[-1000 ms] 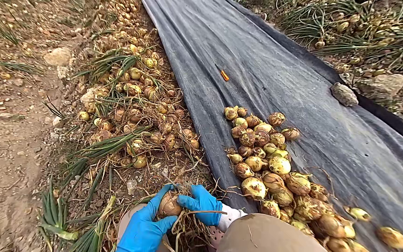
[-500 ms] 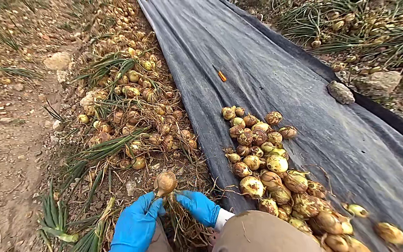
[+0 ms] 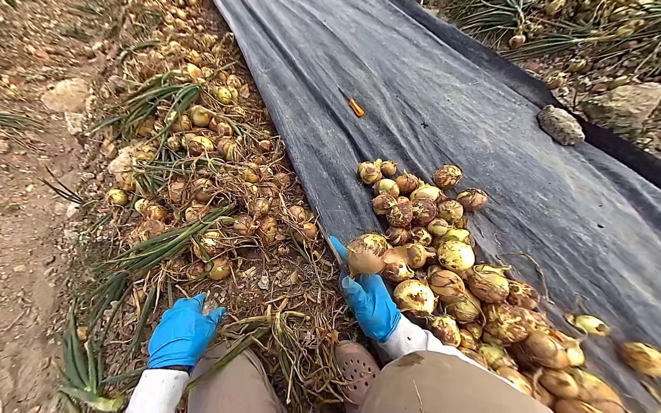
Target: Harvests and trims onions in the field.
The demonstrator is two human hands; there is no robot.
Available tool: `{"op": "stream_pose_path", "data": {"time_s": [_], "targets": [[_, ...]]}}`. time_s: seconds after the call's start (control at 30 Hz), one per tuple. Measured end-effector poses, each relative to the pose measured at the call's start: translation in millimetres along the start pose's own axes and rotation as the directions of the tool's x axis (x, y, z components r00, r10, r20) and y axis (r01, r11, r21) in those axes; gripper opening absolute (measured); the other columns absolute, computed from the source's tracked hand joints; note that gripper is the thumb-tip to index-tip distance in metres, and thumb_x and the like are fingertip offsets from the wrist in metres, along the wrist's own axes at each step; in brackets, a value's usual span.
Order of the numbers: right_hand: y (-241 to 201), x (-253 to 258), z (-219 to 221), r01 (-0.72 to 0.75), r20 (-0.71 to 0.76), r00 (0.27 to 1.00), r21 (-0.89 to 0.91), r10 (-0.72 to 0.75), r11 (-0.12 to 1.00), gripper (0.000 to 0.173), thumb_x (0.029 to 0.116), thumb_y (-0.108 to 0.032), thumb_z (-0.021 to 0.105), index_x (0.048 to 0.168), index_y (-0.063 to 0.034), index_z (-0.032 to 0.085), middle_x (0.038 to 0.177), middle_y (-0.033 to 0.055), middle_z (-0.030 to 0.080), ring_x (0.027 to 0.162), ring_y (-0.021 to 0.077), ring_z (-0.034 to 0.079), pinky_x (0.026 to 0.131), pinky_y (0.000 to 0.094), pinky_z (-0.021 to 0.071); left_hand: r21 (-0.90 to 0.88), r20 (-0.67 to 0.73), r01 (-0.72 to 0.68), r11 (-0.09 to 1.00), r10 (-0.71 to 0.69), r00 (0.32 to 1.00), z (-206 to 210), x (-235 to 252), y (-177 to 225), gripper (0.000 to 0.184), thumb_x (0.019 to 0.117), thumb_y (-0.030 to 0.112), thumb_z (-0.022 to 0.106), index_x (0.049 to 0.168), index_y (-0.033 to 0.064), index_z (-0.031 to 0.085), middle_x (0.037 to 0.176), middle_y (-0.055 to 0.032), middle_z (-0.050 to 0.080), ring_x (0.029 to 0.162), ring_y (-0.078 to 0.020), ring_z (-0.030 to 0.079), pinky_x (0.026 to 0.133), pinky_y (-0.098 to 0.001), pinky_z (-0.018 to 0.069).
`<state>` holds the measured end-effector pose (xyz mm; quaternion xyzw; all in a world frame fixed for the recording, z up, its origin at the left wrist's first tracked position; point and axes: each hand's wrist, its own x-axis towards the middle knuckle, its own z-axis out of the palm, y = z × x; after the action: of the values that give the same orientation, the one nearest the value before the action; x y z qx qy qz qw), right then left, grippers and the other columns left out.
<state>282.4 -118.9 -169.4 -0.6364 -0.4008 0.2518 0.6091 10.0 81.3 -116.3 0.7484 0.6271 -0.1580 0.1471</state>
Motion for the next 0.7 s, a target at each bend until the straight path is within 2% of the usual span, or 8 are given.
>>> {"op": "stream_pose_path", "data": {"time_s": [0.03,0.1,0.2,0.3,0.37,0.4,0.53,0.7], "targets": [[-1.7,7.9,-7.7,-0.060,-0.020,0.998,-0.007,0.060,0.998,0.089,0.0926,-0.082,0.036,0.146,-0.0126,0.056,0.088,0.0047,0.068,0.060,0.0123,0.057,0.056,0.0370,0.0538,-0.072,-0.051,0.013,0.997,-0.017,0.999,1.6,20.6,-6.1,0.052,0.0974,0.044,0.068,0.140,0.0151,0.064,0.138,-0.0180,0.063,0.129,-0.0397,0.058,0.107,-0.0627,0.0450],[-7.7,18.0,-12.0,-0.179,-0.047,0.983,0.020,0.180,0.984,0.072,0.1005,-0.067,0.034,0.159,-0.0255,0.041,0.097,0.0049,0.068,0.052,0.0139,0.050,0.047,0.0348,0.0489,-0.264,-0.148,0.040,0.964,-0.081,0.986,6.9,64.7,-6.2,0.050,0.0998,0.040,0.067,0.140,0.0104,0.063,0.134,-0.0195,0.066,0.129,-0.0406,0.059,0.109,-0.0649,0.0416],[-5.6,9.7,-1.3,-0.317,-0.048,0.945,0.129,0.325,0.940,0.056,0.1032,-0.055,0.042,0.150,-0.0252,0.054,0.100,0.0027,0.069,0.055,0.0133,0.052,0.047,0.0315,0.0475,-0.448,-0.187,0.122,0.886,-0.226,0.956,11.1,130.0,14.2,0.063,0.0971,0.049,0.068,0.141,0.0039,0.059,0.132,-0.0266,0.064,0.130,-0.0451,0.057,0.109,-0.0671,0.0398],[14.6,-14.9,6.4,-0.366,0.064,0.931,0.121,0.361,0.923,0.055,0.1031,-0.053,0.045,0.141,-0.0173,0.062,0.116,0.0005,0.072,0.077,0.0097,0.065,0.064,0.0312,0.0551,-0.498,-0.108,0.285,0.819,-0.385,0.917,4.8,163.5,47.2,0.084,0.0857,0.062,0.074,0.137,-0.0021,0.058,0.131,-0.0291,0.063,0.127,-0.0449,0.058,0.106,-0.0652,0.0443],[26.5,-30.7,7.7,-0.427,0.133,0.901,0.092,0.414,0.900,0.055,0.1025,-0.055,0.047,0.140,-0.0177,0.064,0.119,-0.0019,0.072,0.086,0.0074,0.068,0.071,0.0307,0.0575,-0.538,-0.109,0.328,0.776,-0.450,0.886,5.1,164.3,63.0,0.084,0.0795,0.053,0.082,0.136,-0.0035,0.057,0.129,-0.0286,0.064,0.124,-0.0445,0.061,0.102,-0.0641,0.0477],[30.9,-38.0,10.0,-0.461,0.141,0.883,0.082,0.448,0.884,0.055,0.1018,-0.056,0.048,0.139,-0.0182,0.065,0.110,-0.0007,0.072,0.076,0.0083,0.064,0.064,0.0312,0.0538,-0.568,-0.146,0.301,0.766,-0.453,0.879,11.5,160.8,63.9,0.087,0.0754,0.047,0.085,0.139,-0.0024,0.053,0.129,-0.0290,0.063,0.122,-0.0455,0.061,0.100,-0.0651,0.0489],[33.2,-39.7,9.5,-0.431,0.239,0.863,-0.107,0.444,0.896,0.059,0.1020,-0.060,0.044,0.141,-0.0196,0.062,0.119,0.0020,0.073,0.105,0.0116,0.069,0.092,0.0424,0.0568,-0.616,-0.346,-0.063,0.785,-0.198,0.917,23.6,112.2,61.1,0.107,0.0635,0.025,0.098,0.150,0.0027,0.038,0.137,-0.0297,0.057,0.127,-0.0458,0.057,0.106,-0.0666,0.0455],[1.5,-11.1,20.9,-0.303,0.343,0.864,-0.231,0.369,0.925,0.058,0.1022,-0.059,0.045,0.142,-0.0205,0.061,0.108,0.0060,0.074,0.098,0.0182,0.071,0.088,0.0499,0.0559,-0.553,-0.446,-0.455,0.698,0.213,0.869,22.7,17.2,50.3,0.111,0.0507,0.020,0.096,0.149,0.0124,0.046,0.133,-0.0156,0.063,0.122,-0.0276,0.063,0.103,-0.0523,0.0528]]}}
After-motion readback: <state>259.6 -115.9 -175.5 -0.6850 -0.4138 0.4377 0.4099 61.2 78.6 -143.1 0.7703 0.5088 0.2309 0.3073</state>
